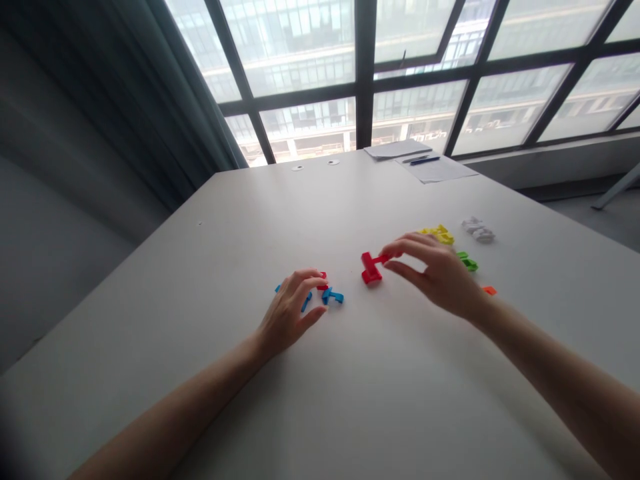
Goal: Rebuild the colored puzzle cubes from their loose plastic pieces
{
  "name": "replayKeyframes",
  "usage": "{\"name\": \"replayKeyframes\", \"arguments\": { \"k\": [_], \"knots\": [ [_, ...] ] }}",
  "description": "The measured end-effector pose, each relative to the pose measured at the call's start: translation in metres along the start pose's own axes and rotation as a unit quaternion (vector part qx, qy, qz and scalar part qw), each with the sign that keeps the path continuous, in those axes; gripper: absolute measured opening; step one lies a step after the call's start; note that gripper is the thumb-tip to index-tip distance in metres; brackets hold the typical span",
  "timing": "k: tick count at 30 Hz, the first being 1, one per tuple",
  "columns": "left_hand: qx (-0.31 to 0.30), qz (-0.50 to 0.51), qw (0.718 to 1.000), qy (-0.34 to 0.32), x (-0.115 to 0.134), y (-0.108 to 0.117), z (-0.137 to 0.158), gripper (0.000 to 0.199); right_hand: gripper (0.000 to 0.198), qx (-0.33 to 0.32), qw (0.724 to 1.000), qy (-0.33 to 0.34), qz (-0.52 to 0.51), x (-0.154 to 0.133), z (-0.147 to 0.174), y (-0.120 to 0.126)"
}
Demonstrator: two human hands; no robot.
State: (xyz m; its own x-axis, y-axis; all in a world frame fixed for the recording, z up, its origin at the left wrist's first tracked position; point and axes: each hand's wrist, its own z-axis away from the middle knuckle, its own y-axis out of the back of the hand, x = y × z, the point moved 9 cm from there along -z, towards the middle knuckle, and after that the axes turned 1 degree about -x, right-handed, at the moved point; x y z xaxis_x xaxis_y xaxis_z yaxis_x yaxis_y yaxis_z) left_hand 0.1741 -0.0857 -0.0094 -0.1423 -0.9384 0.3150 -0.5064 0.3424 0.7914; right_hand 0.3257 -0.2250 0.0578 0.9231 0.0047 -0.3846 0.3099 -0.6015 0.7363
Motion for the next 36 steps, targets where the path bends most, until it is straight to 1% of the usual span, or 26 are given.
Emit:
{"name": "replayKeyframes", "arguments": {
  "k": [2,4,5,7,9,11,13,15,18,20,23,24,26,29,31,33,34,35,36],
  "knots": [
    [-0.006,0.001,1.0,0.004,-0.001,-0.002,0.0,0.025,0.03,0.017,0.997,-0.064,0.034,0.032,0.006,0.032],
    [-0.009,0.0,1.0,0.002,0.0,-0.003,-0.001,0.023,0.043,0.028,0.986,-0.126,0.103,0.071,0.021,0.061],
    [-0.01,0.0,1.0,0.001,0.0,-0.003,-0.001,0.023,0.049,0.043,0.975,-0.169,0.139,0.095,0.033,0.077],
    [-0.012,0.0,1.0,-0.001,0.0,-0.004,-0.001,0.022,0.055,0.042,0.945,-0.275,0.174,0.147,0.06,0.098],
    [-0.013,0.0,1.0,-0.001,0.0,-0.004,-0.002,0.022,0.05,0.014,0.917,-0.364,0.16,0.195,0.089,0.105],
    [-0.014,0.0,1.0,0.001,0.001,-0.004,-0.002,0.022,0.036,-0.021,0.888,-0.436,0.143,0.231,0.113,0.104],
    [-0.014,0.0,1.0,0.005,0.0,-0.004,-0.002,0.021,0.025,-0.06,0.869,-0.468,0.146,0.251,0.127,0.097],
    [-0.012,-0.001,1.0,0.01,0.0,-0.004,-0.002,0.02,0.025,-0.082,0.864,-0.471,0.159,0.26,0.13,0.091],
    [-0.011,0.0,1.0,0.012,-0.001,-0.003,-0.001,0.02,0.028,-0.081,0.867,-0.454,0.187,0.26,0.124,0.088],
    [-0.011,0.0,1.0,0.012,-0.001,-0.003,-0.001,0.019,0.03,-0.076,0.877,-0.431,0.198,0.256,0.118,0.088],
    [-0.013,-0.008,1.0,0.018,-0.001,-0.003,-0.002,0.019,0.044,-0.07,0.896,-0.389,0.201,0.249,0.111,0.092],
    [-0.011,-0.015,1.0,0.025,-0.002,-0.002,-0.003,0.018,0.045,-0.065,0.9,-0.376,0.209,0.246,0.109,0.094],
    [-0.001,-0.039,0.998,0.049,-0.006,0.0,-0.003,0.017,0.039,-0.043,0.904,-0.352,0.241,0.234,0.103,0.099],
    [0.022,-0.085,0.992,0.093,-0.013,0.004,-0.004,0.017,0.025,0.007,0.912,-0.306,0.272,0.198,0.084,0.099],
    [0.027,-0.114,0.985,0.124,-0.02,0.006,-0.003,0.018,0.024,0.043,0.925,-0.289,0.245,0.166,0.067,0.09],
    [0.025,-0.13,0.978,0.16,-0.028,0.006,-0.002,0.019,0.025,0.05,0.952,-0.259,0.154,0.131,0.047,0.067],
    [0.022,-0.133,0.975,0.177,-0.032,0.006,0.0,0.019,0.024,0.044,0.966,-0.23,0.107,0.111,0.035,0.053],
    [0.019,-0.133,0.973,0.19,-0.036,0.006,0.001,0.02,0.021,0.037,0.977,-0.197,0.079,0.09,0.024,0.039],
    [0.016,-0.131,0.971,0.198,-0.039,0.006,0.002,0.021,0.02,0.018,0.985,-0.162,0.058,0.07,0.014,0.023]
  ]
}}
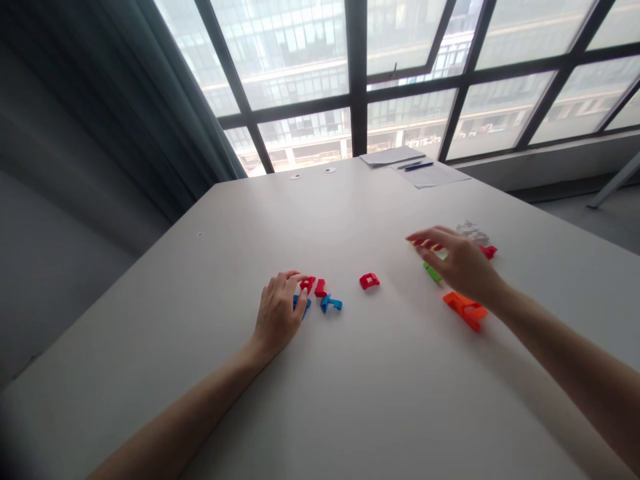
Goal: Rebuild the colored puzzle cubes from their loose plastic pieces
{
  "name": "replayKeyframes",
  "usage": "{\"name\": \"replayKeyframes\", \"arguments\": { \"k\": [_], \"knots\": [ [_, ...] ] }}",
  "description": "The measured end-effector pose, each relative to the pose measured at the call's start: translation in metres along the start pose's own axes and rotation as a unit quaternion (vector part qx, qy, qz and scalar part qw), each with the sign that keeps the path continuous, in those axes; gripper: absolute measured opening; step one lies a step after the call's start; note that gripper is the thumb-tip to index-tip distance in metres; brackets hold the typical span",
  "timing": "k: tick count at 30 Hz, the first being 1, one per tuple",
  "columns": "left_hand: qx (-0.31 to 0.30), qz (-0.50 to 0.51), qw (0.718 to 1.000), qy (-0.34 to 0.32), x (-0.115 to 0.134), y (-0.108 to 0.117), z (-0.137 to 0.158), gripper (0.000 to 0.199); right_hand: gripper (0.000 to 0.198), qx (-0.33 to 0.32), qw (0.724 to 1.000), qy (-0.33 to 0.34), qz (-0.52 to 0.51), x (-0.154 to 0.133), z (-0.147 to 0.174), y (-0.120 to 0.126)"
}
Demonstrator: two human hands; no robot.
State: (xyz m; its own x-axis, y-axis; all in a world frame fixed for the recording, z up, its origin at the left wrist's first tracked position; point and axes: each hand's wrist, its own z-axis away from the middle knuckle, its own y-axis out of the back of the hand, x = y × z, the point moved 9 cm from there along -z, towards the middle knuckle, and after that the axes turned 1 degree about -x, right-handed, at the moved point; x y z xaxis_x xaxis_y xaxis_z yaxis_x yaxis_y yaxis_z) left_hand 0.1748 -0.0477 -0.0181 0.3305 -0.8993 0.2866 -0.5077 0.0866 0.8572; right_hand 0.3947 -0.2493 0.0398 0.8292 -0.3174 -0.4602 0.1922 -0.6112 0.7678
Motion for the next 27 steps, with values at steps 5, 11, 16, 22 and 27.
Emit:
{"name": "replayKeyframes", "arguments": {
  "k": [5,11,16,22,27],
  "knots": [
    [-0.026,-0.005,1.0,-0.013,-0.001,-0.006,0.002,0.031,0.02,-0.061,0.987,0.15,-0.011,-0.079,0.003,-0.066],
    [-0.062,-0.015,0.996,-0.063,0.011,-0.01,0.003,0.035,0.045,-0.015,0.994,0.088,0.068,-0.071,0.023,-0.108],
    [-0.046,-0.009,0.997,-0.063,0.011,-0.008,0.003,0.031,0.048,-0.003,0.998,0.052,0.047,-0.054,0.03,-0.113],
    [-0.035,-0.011,0.997,-0.063,0.012,-0.004,0.003,0.029,0.028,-0.017,0.999,0.047,-0.011,-0.054,0.025,-0.112],
    [-0.002,0.003,0.993,-0.115,0.024,0.004,0.007,0.031,0.03,-0.013,0.988,0.085,-0.131,-0.073,0.025,-0.102]
  ]
}}
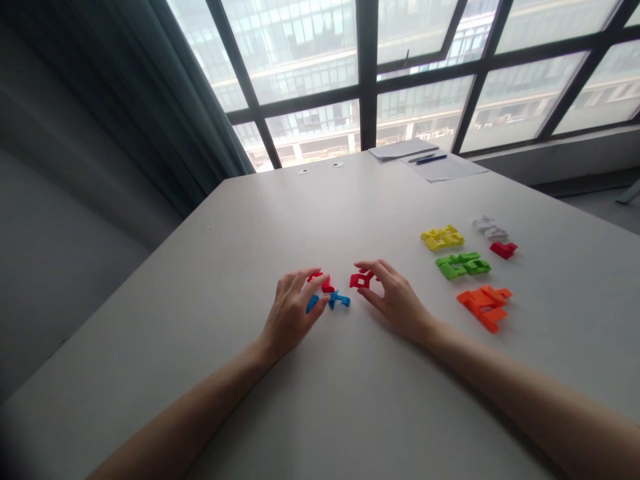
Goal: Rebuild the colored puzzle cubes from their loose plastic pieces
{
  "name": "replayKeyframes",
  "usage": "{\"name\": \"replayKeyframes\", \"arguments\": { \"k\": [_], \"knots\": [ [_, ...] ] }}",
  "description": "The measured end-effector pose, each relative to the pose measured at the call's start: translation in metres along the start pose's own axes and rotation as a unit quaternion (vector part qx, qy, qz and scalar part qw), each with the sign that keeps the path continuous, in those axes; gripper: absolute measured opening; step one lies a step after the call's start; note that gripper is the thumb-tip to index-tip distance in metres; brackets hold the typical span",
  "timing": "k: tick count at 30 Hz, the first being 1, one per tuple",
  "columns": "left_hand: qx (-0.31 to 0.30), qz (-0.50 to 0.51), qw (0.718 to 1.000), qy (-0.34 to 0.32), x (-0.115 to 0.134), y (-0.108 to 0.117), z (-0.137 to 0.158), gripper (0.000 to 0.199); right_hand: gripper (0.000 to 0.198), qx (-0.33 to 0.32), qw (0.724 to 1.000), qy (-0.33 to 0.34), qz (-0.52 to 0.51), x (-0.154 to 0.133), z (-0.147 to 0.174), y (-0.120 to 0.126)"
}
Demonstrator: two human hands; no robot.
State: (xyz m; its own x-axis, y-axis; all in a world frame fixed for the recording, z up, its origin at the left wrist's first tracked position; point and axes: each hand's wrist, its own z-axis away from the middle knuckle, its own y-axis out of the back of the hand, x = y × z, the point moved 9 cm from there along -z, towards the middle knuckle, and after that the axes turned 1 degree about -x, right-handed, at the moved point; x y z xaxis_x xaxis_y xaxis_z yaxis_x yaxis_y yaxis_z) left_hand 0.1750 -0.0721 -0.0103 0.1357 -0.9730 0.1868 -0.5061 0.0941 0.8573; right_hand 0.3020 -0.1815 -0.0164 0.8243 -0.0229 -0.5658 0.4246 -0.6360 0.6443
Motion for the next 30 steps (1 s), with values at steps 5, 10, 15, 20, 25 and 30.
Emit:
{"name": "replayKeyframes", "arguments": {
  "k": [5,10,15,20,25,30],
  "knots": [
    [-0.001,0.032,0.997,-0.064,0.014,0.002,0.002,0.032,0.034,-0.015,0.997,0.056,-0.044,-0.022,0.004,-0.004],
    [0.005,0.048,0.994,-0.1,0.023,0.004,0.001,0.027,0.03,-0.031,0.995,0.06,-0.073,-0.03,0.007,-0.008],
    [0.022,0.059,0.991,-0.119,0.028,0.009,0.001,0.017,0.027,-0.021,0.994,0.057,-0.09,-0.033,0.006,-0.004],
    [0.03,0.071,0.99,-0.115,0.027,0.012,0.0,0.016,0.029,-0.012,0.994,0.051,-0.094,-0.03,0.005,-0.001],
    [0.027,0.076,0.991,-0.109,0.025,0.011,0.001,0.019,0.03,-0.014,0.995,0.036,-0.097,-0.026,0.005,-0.001],
    [0.034,0.075,0.991,-0.106,0.022,0.01,0.002,0.022,0.031,-0.001,0.995,0.047,-0.087,-0.029,0.006,0.002]
  ]
}}
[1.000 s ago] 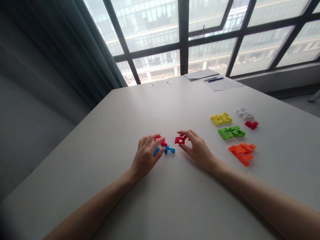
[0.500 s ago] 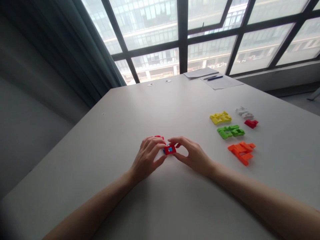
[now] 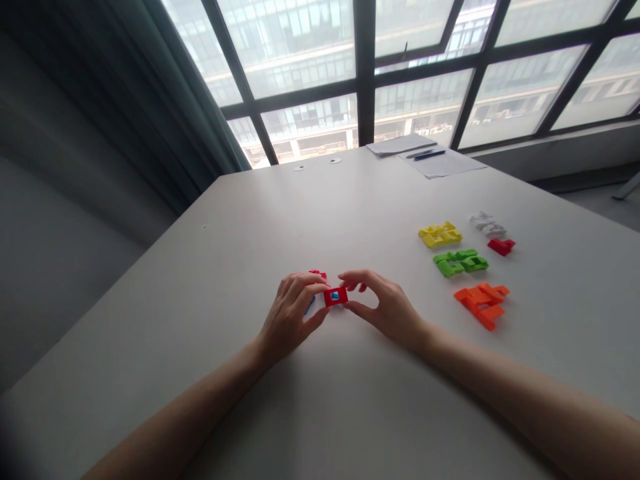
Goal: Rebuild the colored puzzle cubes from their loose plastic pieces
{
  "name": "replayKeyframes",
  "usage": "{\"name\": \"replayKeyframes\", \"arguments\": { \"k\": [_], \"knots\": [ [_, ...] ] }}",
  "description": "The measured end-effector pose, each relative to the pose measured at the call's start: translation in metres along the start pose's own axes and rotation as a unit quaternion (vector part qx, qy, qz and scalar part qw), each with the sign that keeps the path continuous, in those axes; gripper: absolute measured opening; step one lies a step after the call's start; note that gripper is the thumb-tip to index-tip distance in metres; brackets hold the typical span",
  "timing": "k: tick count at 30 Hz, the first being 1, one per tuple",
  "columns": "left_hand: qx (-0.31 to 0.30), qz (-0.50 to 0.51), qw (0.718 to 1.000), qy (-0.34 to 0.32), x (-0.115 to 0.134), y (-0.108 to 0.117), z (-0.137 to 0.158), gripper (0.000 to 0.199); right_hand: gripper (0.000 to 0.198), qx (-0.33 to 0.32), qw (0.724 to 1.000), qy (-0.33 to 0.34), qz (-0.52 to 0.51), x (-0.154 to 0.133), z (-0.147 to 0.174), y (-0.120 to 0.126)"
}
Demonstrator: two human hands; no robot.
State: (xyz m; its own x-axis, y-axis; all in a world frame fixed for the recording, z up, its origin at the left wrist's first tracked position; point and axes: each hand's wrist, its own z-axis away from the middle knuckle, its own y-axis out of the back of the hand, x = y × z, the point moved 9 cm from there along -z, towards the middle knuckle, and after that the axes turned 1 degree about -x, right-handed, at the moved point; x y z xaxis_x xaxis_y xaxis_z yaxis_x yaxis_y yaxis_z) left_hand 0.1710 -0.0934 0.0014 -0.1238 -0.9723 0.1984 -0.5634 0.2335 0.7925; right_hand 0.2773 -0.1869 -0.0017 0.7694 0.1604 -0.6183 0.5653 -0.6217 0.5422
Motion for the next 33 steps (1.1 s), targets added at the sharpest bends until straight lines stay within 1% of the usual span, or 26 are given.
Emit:
{"name": "replayKeyframes", "arguments": {
  "k": [7,13,17,22,25,33],
  "knots": [
    [0.012,-0.012,1.0,0.002,-0.0002,0.0021,-0.0007,0.018,0.028,-0.004,1.0,0.013,0.005,-0.0025,0.0003,0.0],
    [0.008,-0.008,1.0,0.001,-0.0001,0.0021,-0.0005,0.019,0.028,-0.009,1.0,0.014,0.011,-0.0029,0.0002,-0.0004],
    [0.008,0.008,1.0,-0.006,-0.0004,0.002,0.0001,0.018,0.025,-0.012,1.0,0.008,0.012,-0.0027,0.0,0.0001],
    [0.022,0.029,0.999,-0.016,0.0,0.0044,0.0008,0.024,0.019,-0.022,1.0,-0.003,0.002,-0.003,-0.0003,-0.0004],
    [0.034,0.03,0.999,-0.019,0.0007,0.0064,0.0008,0.025,0.018,-0.029,0.999,-0.013,0.0,-0.0013,-0.0002,-0.002],
    [0.051,0.015,0.998,-0.032,0.0023,0.01,0.0014,0.022,0.012,-0.043,0.998,-0.037,-0.004,0.0051,-0.0007,-0.0065]
  ]
}}
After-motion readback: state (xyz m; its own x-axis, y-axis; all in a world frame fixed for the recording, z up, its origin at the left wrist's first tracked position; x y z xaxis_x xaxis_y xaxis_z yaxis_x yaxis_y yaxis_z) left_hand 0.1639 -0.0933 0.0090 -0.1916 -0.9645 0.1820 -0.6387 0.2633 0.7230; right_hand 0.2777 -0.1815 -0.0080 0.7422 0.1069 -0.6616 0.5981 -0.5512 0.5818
